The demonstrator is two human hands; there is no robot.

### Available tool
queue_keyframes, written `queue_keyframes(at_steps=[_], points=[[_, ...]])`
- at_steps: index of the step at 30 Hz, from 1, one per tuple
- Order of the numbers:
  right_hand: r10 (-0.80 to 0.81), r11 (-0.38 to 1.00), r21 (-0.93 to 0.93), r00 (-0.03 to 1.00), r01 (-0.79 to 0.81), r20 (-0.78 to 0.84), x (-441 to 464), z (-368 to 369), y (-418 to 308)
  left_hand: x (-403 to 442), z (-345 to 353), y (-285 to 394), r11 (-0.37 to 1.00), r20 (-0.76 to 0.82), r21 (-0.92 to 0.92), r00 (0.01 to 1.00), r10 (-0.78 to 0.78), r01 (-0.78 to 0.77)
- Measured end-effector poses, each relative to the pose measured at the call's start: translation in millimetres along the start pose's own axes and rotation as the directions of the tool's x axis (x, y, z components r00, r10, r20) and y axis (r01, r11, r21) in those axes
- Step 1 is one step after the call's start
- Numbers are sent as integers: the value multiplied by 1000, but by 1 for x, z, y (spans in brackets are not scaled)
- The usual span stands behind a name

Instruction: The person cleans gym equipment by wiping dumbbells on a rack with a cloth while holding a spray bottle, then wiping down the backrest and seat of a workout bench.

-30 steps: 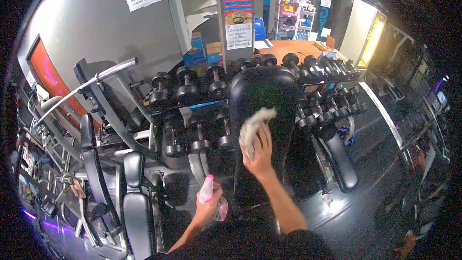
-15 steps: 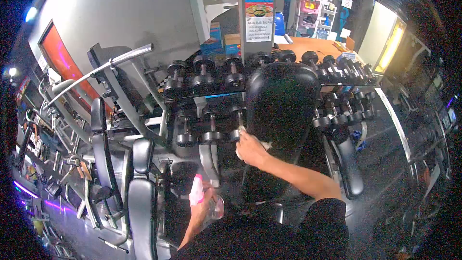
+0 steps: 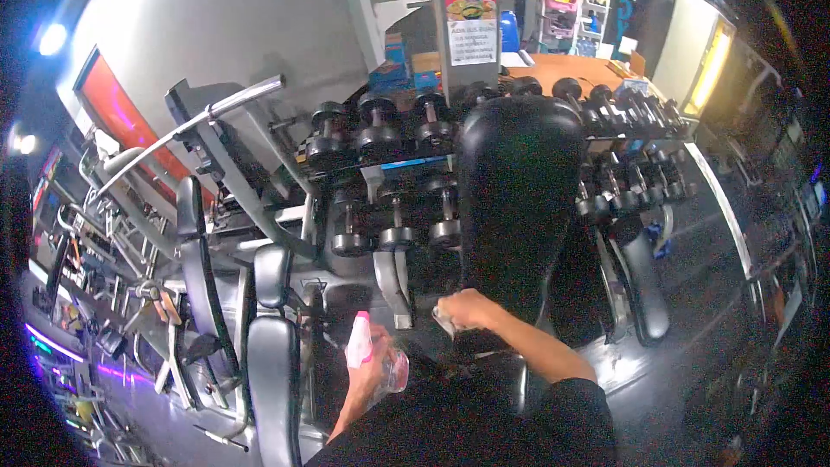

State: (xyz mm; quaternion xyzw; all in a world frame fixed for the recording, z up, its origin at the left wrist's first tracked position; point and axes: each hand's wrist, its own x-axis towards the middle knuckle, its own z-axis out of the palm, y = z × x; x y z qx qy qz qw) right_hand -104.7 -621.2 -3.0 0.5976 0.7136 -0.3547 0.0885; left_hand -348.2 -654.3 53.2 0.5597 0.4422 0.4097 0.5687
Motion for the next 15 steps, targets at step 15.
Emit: queue_keyframes(at_steps=[15], points=[[-162,916,-174,65,-362,-985,-43,-102,23,20,37,-4,994,343,-102,939,-4,41]])
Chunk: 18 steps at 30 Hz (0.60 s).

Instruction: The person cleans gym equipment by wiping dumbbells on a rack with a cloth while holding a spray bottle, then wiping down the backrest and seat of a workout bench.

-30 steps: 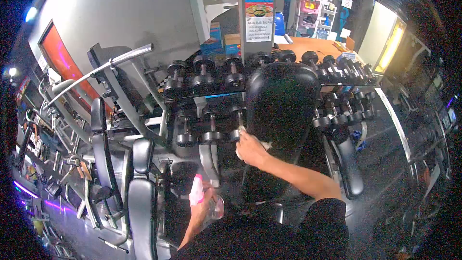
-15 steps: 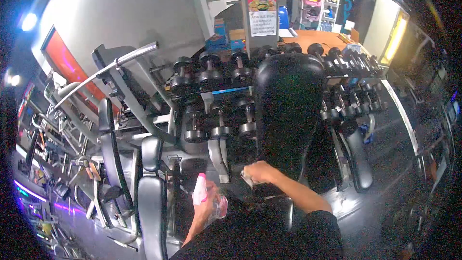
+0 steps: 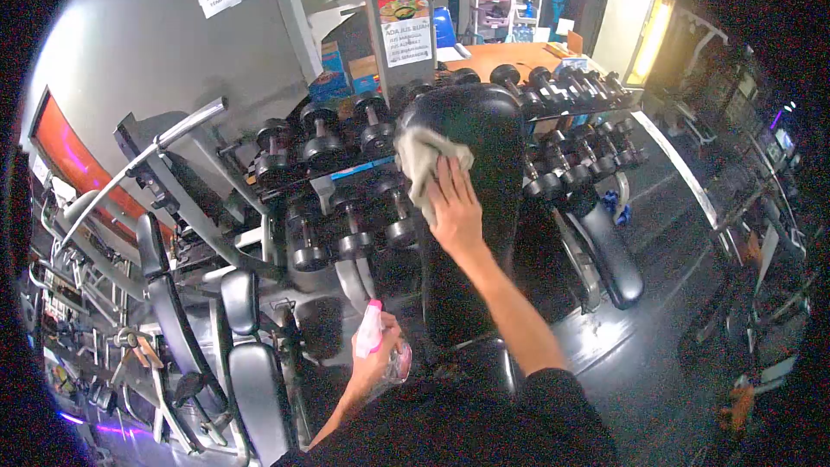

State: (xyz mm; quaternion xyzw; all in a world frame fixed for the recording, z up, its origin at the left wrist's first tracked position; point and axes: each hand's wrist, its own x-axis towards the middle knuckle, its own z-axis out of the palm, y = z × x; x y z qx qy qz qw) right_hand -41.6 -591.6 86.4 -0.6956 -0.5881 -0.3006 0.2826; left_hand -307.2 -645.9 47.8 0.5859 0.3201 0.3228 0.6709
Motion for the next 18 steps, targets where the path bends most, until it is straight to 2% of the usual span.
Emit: queue_keyframes(at_steps=[3,5,7,9,13,15,16,17,18], points=[[39,996,84,999,-37,-22,-52,24,-12,1,3,0,998,-35,-67,999,15,-17],[70,994,73,994,-76,87,-101,35,-24,2,2,-5,998,-44,-55,999,19,-21],[142,980,99,953,-174,266,-149,45,-41,3,2,-8,999,-47,-41,999,26,-28],[99,981,116,912,-158,399,-206,63,-46,4,3,-10,1000,-53,4,998,28,-28],[92,967,164,868,-195,488,-273,74,-52,4,3,-11,999,-60,-48,998,3,-6],[235,735,355,708,-578,666,-277,62,-49,2,3,-6,999,-88,-32,996,1,-4],[292,631,436,716,-642,634,-272,62,-44,3,4,-4,1000,-109,-21,994,0,-2],[292,632,434,717,-641,633,-258,53,-43,3,5,-5,1000,-108,-23,994,1,-3],[364,536,487,709,-690,604,-243,41,-41,3,5,-6,1000,-115,-24,993,-6,4]])
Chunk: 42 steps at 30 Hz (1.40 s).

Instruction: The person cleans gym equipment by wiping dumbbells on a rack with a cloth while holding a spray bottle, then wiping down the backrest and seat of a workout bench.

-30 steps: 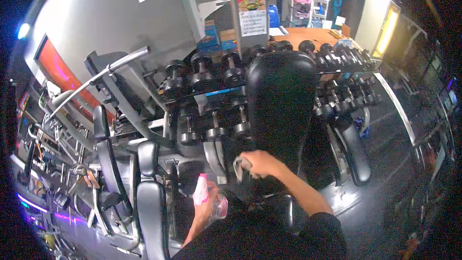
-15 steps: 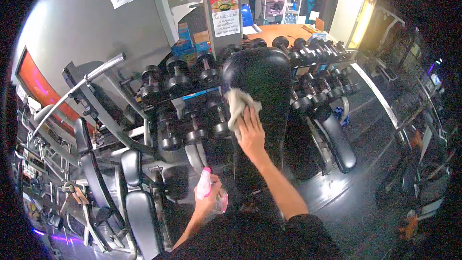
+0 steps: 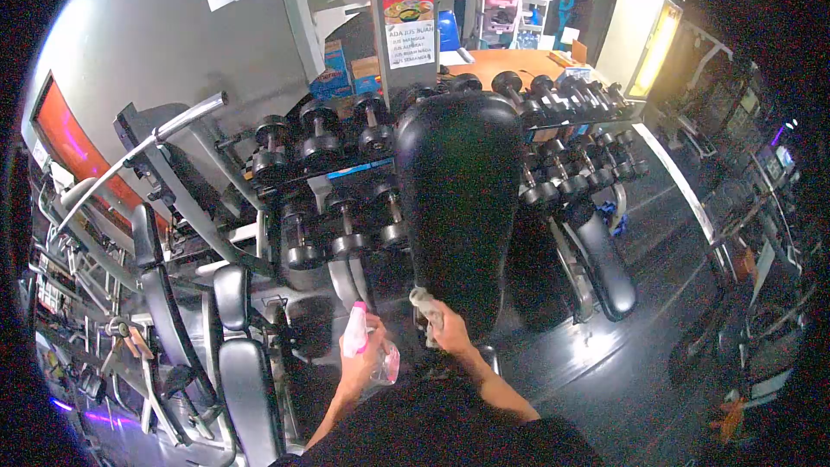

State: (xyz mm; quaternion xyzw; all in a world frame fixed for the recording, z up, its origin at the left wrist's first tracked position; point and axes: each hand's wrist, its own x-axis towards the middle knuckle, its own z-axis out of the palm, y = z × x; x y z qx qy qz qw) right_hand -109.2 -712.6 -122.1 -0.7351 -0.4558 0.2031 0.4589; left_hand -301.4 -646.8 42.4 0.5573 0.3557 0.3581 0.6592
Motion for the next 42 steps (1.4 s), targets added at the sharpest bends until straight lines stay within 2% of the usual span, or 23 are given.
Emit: queue_keyframes(at_steps=[1,3,4,5,6,7,8,10,13,14,17,21,25,29,32,33,34,35,36,37,39,41,42], points=[[37,993,116,997,-28,-68,8,-10,-16,0,0,-1,1000,-7,-1,1000,-7,7],[-127,966,179,949,184,-287,30,-35,-53,2,3,-4,1000,-8,-8,1000,10,-10],[-254,949,45,837,313,-484,41,-44,-70,3,5,-3,1000,-14,30,1000,-7,8],[-281,916,122,827,383,-487,60,-60,-82,3,7,-1,997,-20,70,999,-25,27],[-403,854,93,763,512,-505,76,-84,-115,2,9,2,997,-18,75,999,-29,31],[-577,775,-156,586,612,-569,99,-99,-132,1,12,6,998,-3,42,999,-38,38],[-669,707,-301,465,640,-580,117,-115,-161,1,13,8,999,11,10,999,-45,44],[-722,692,-503,494,519,-484,155,-131,-183,2,15,1,1000,24,2,999,-31,31],[-706,635,-683,631,361,-322,187,-125,-194,3,15,2,999,63,28,998,16,-18],[-721,639,-664,604,388,-341,188,-117,-184,3,15,3,999,53,45,998,19,-21],[-697,660,-656,626,366,-351,169,-99,-155,7,14,7,996,7,76,999,45,-45],[-601,706,-631,742,320,-296,117,-53,-72,6,13,3,999,-29,40,999,25,-24],[-433,772,-579,883,261,-179,53,-13,-3,7,14,7,999,18,46,1000,-2,1],[-357,805,-537,929,253,-98,12,1,39,10,17,5,994,45,102,998,37,-41],[-289,943,-216,945,253,-155,3,-8,35,11,19,6,993,77,92,995,63,-70],[-295,941,-220,943,258,-156,3,-13,32,11,19,4,993,74,94,995,62,-69],[-57,998,6,979,59,-193,6,-19,24,11,20,3,993,71,96,996,60,-66],[187,962,232,967,-144,-174,8,-28,13,11,21,5,993,72,91,995,63,-70],[212,943,304,948,-135,-237,14,-41,-10,9,23,8,995,73,79,996,49,-55],[161,979,185,894,-90,-418,23,-41,-13,8,24,9,997,74,67,997,35,-40],[22,952,262,817,160,-577,52,-63,-46,8,24,5,997,81,73,996,34,-40],[-222,882,138,655,450,-722,95,-84,-67,6,24,4,995,87,86,996,35,-43],[-422,860,-40,666,508,-615,115,-118,-103,5,25,5,995,92,95,995,36,-44]])
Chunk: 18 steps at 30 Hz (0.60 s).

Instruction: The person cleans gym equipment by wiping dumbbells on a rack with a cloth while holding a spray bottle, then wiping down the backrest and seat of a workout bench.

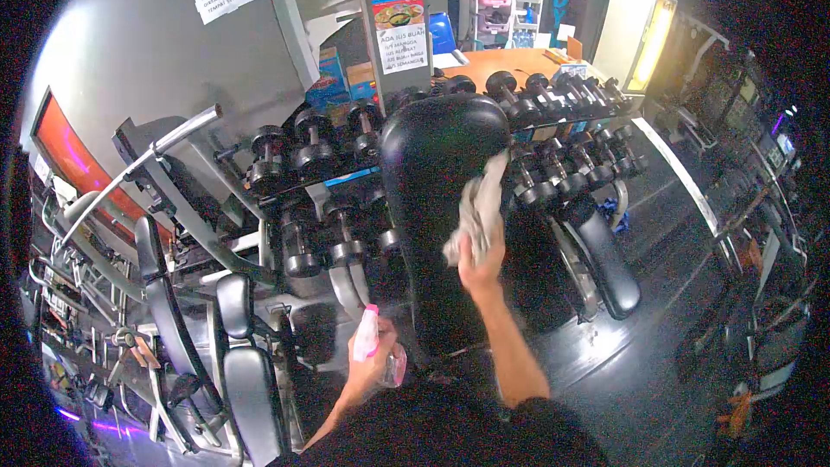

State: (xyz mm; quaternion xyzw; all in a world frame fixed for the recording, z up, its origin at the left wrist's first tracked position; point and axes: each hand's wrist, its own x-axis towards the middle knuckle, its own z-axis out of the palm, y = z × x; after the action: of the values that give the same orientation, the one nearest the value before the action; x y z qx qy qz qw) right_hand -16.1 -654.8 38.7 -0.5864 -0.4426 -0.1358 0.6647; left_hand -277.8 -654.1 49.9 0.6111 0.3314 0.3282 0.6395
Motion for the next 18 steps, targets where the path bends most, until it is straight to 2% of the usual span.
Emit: queue_keyframes(at_steps=[1,2,3,5,7,9,10,13,14,18], points=[[-242,952,-178,968,249,61,42,4,-18,-1,0,1,1000,5,9,1000,1,-1],[-274,902,-325,959,284,77,67,15,-22,-2,-1,0,999,15,33,1000,-13,13],[-289,836,-428,939,343,187,94,20,-27,-4,-1,0,999,16,40,1000,-15,15],[-313,750,-524,915,404,257,124,39,-17,-6,0,2,1000,-2,-7,1000,7,-7],[-371,714,-530,889,457,267,127,40,-15,-5,-4,-5,999,2,-16,999,44,-44],[-311,772,-492,914,403,261,113,39,-9,-6,-6,-11,998,-44,-56,999,16,-18],[-294,784,-481,918,391,266,99,36,-5,-6,-5,-2,1000,-64,21,998,-20,21],[-274,795,-475,922,377,272,43,32,17,-6,-1,2,998,-84,28,995,-57,60],[-250,805,-470,926,362,284,20,29,24,-5,-1,-4,1000,-75,5,997,-2,2],[-83,847,-461,922,266,379,-83,7,65,0,6,-12,997,-39,-68,999,21,-24]])
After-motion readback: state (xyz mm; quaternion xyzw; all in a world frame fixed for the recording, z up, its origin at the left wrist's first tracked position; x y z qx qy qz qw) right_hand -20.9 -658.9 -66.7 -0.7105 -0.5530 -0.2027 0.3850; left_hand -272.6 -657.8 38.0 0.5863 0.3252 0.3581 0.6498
